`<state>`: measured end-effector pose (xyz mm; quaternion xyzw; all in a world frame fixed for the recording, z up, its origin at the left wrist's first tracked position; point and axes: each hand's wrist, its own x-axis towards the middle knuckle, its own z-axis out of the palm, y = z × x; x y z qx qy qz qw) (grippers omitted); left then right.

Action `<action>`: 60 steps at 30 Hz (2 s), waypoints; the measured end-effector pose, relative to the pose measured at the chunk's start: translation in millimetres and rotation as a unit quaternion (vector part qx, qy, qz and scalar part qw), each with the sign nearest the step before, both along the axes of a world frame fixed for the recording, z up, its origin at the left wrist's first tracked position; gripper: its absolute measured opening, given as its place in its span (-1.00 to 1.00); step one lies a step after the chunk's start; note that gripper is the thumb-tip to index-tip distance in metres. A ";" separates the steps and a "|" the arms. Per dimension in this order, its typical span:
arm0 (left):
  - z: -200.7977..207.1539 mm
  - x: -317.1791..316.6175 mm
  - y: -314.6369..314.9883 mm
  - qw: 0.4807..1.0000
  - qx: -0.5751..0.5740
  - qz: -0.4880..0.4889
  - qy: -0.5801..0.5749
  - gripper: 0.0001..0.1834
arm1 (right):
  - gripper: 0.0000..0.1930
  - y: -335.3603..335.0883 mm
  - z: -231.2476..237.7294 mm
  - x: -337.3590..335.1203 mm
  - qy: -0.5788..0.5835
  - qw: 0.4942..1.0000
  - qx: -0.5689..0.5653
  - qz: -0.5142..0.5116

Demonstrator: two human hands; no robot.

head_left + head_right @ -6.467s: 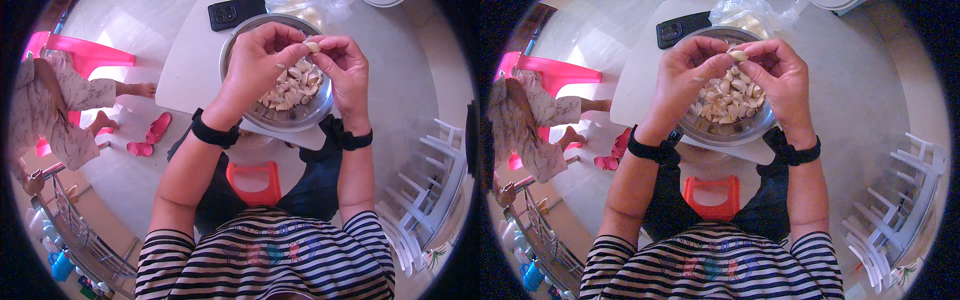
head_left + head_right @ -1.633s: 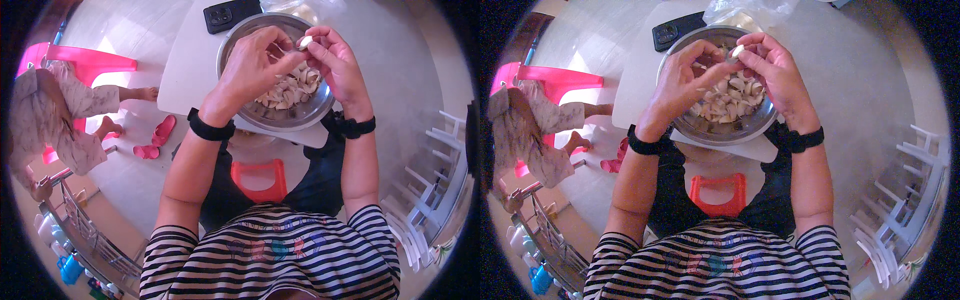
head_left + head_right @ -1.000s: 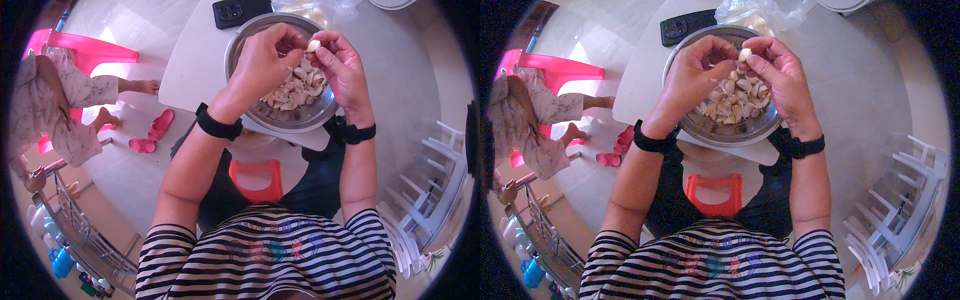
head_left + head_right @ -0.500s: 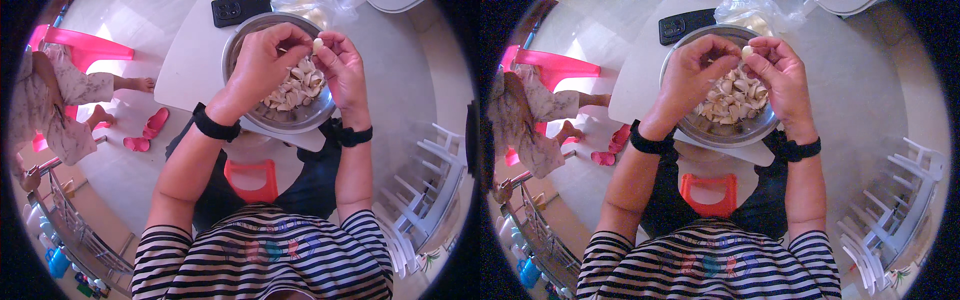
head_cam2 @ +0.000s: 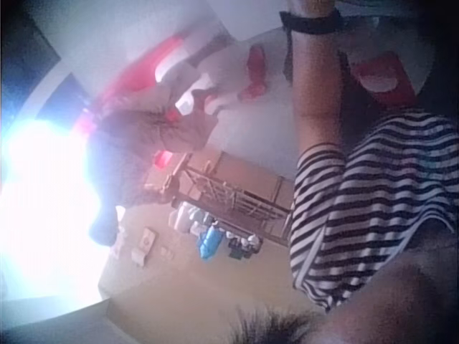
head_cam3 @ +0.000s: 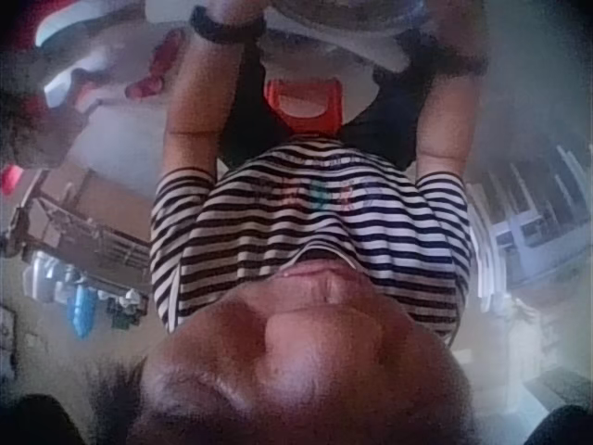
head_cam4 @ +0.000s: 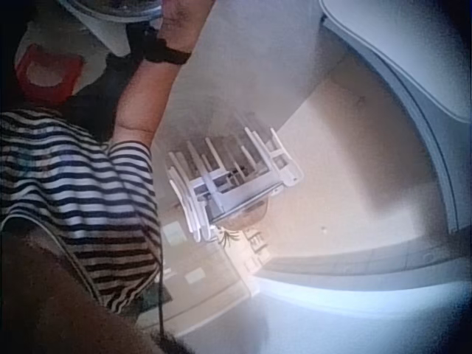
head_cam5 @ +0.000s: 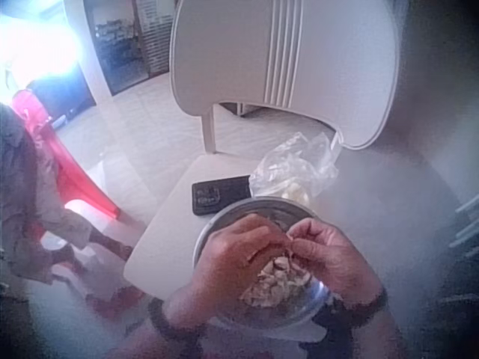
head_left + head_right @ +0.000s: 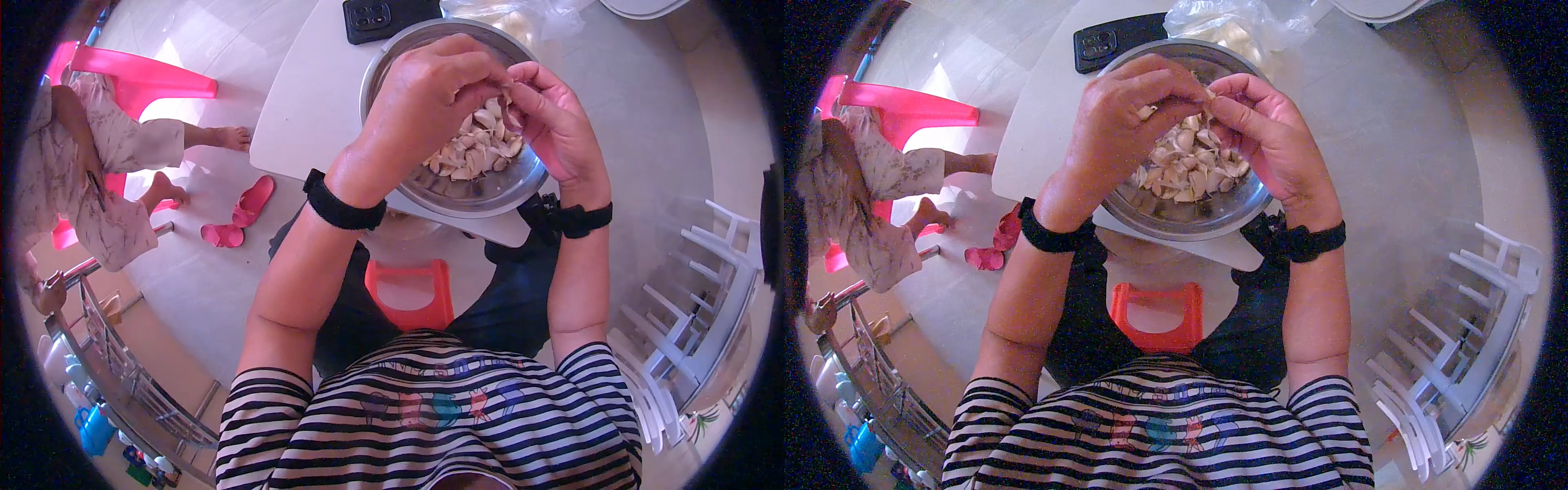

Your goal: Peeling garlic cloves and placing them into a metal bowl on a table.

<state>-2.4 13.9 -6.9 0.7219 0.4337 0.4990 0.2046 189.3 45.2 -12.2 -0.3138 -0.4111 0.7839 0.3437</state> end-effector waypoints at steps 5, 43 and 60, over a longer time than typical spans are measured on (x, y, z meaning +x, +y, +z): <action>1.1 -2.0 -0.3 1.000 0.010 -0.005 0.015 -0.85 | -0.80 -0.4 1.7 -0.3 0.010 1.000 -0.022 0.004; 1.3 4.2 -2.7 0.985 -0.145 -0.029 -0.092 -0.81 | -0.83 1.0 1.0 1.7 0.013 1.000 0.006 -0.016; -2.5 9.5 -2.7 0.988 -0.128 -0.016 -0.082 -0.78 | -0.89 -1.0 -0.1 -2.2 -0.074 0.993 0.059 -0.073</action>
